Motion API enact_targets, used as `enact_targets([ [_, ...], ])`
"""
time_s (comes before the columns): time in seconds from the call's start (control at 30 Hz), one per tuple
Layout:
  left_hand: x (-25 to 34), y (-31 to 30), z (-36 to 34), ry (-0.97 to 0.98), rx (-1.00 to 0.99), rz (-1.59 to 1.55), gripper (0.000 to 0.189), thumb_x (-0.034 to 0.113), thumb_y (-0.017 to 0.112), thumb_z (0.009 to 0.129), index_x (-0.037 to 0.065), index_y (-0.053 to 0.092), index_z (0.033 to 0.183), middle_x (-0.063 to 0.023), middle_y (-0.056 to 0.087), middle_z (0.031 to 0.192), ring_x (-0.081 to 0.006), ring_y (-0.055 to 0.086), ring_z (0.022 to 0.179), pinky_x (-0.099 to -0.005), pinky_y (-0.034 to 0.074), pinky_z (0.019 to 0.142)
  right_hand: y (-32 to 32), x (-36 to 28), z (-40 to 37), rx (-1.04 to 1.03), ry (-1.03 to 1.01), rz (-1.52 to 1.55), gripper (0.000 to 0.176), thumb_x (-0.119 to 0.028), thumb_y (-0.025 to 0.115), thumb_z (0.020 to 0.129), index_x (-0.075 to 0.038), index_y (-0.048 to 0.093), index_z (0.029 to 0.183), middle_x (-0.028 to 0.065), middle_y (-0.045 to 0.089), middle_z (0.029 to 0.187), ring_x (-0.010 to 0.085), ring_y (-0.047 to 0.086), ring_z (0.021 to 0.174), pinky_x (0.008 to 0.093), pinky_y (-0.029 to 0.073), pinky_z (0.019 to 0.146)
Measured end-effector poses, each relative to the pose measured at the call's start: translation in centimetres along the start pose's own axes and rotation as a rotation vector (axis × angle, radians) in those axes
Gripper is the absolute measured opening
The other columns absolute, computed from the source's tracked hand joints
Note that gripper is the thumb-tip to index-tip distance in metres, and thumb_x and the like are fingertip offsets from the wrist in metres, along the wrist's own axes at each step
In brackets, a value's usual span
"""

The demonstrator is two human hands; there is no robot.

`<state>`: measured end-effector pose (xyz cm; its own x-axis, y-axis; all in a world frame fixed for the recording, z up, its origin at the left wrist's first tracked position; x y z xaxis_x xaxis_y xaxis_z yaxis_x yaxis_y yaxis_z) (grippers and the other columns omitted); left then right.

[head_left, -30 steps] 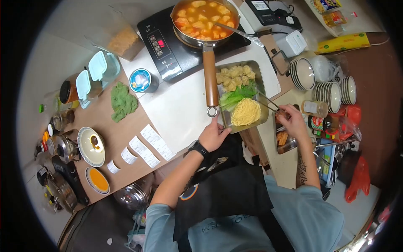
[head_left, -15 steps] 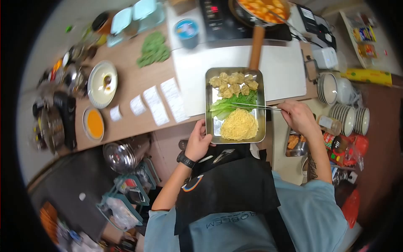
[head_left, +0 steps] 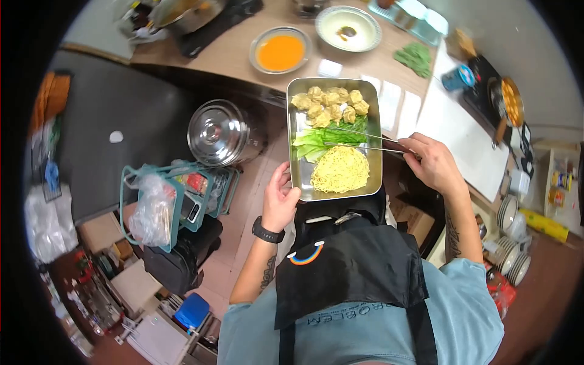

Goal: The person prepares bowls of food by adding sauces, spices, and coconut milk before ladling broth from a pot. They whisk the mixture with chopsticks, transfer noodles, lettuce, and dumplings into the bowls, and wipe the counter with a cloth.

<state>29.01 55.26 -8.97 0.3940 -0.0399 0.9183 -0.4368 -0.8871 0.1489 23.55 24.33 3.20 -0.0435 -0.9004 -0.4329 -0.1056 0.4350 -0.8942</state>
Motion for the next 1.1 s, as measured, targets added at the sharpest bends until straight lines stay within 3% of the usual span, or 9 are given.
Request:
enact_targets([
  [0.27,3.8,-9.8,3.5,0.046,0.216,-0.018,0.066,-0.008,0.049,0.085,-0.006,0.03,0.149,-0.0234,0.056,0.133,-0.0216,0.068,0.105,-0.0292,0.06,0.079,3.1,-5.8,16.0,-0.112,-0.225,0.075,0.017,-0.005,0.062,0.084,-0.005,0.069,0.1,0.0108,0.066,0.091,0.0344,0.065,0.085,0.044,0.053,0.075],
  [0.43,5.4,-13.2,6.8,0.007,0.32,0.006,0.066,-0.009,0.049,0.085,-0.008,0.031,0.149,-0.0227,0.055,0.135,-0.022,0.065,0.111,-0.0293,0.058,0.082,3.7,-5.0,25.1,-0.136,-0.332,0.196,0.016,0.001,0.065,0.082,-0.001,0.07,0.097,0.0142,0.067,0.087,0.0354,0.066,0.081,0.0418,0.053,0.073],
  [0.5,5.6,-14.1,7.4,-0.013,0.381,-0.046,0.071,-0.008,0.051,0.082,-0.007,0.032,0.15,-0.0177,0.055,0.138,-0.0197,0.058,0.122,-0.03,0.05,0.097,3.9,-5.3,27.9,-0.165,-0.354,0.191,0.017,0.001,0.066,0.082,-0.001,0.07,0.098,0.0145,0.067,0.088,0.0353,0.066,0.081,0.0417,0.053,0.074],
  [0.7,6.8,-15.6,11.0,-0.044,0.401,-0.119,0.071,-0.009,0.051,0.082,-0.008,0.03,0.15,-0.0187,0.052,0.142,-0.0223,0.054,0.128,-0.0334,0.044,0.105,3.6,-6.2,33.7,-0.214,-0.348,0.181,0.016,0.0,0.065,0.082,-0.002,0.07,0.097,0.0148,0.068,0.09,0.0355,0.066,0.082,0.0415,0.054,0.073],
  [0.87,6.9,-18.4,12.1,-0.024,0.416,-0.171,0.071,-0.009,0.051,0.083,-0.008,0.03,0.15,-0.019,0.052,0.143,-0.0233,0.053,0.129,-0.035,0.041,0.108,2.1,-3.8,35.0,-0.245,-0.089,0.441,0.015,0.0,0.066,0.087,0.003,0.069,0.101,0.0126,0.066,0.084,0.0253,0.064,0.074,0.0335,0.052,0.069],
  [0.9,7.2,-19.0,12.3,-0.032,0.419,-0.182,0.071,-0.009,0.051,0.083,-0.008,0.03,0.15,-0.019,0.052,0.143,-0.0235,0.053,0.129,-0.0353,0.04,0.109,1.9,-3.1,34.8,-0.235,-0.051,0.472,0.015,-0.001,0.066,0.088,0.005,0.069,0.102,0.0084,0.065,0.083,0.0172,0.06,0.07,0.0288,0.049,0.065],
  [1.03,6.2,-22.6,11.9,0.032,0.421,-0.127,0.068,-0.009,0.051,0.084,-0.008,0.031,0.15,-0.0193,0.053,0.142,-0.0243,0.054,0.128,-0.0355,0.043,0.107,2.1,0.0,33.4,-0.185,0.192,0.767,0.015,-0.002,0.067,0.091,0.005,0.07,0.104,0.0015,0.064,0.08,0.0064,0.055,0.066,0.0234,0.045,0.061],
  [1.1,5.8,-23.7,11.6,0.005,0.395,-0.138,0.068,-0.01,0.05,0.085,-0.009,0.029,0.15,-0.0204,0.052,0.142,-0.0261,0.052,0.131,-0.0366,0.042,0.109,1.5,1.1,32.8,-0.132,0.212,0.772,0.015,-0.002,0.067,0.091,0.005,0.069,0.104,0.0013,0.064,0.079,0.0065,0.055,0.066,0.0234,0.045,0.06],
])
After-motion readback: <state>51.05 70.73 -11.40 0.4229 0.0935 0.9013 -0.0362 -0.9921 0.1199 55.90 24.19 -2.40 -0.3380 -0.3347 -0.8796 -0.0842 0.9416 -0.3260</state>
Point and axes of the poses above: each hand's wrist, its own z-axis towards the middle knuckle, its own y-axis out of the palm, x = y × z, the point moved 9 cm from there along z, towards the middle knuckle
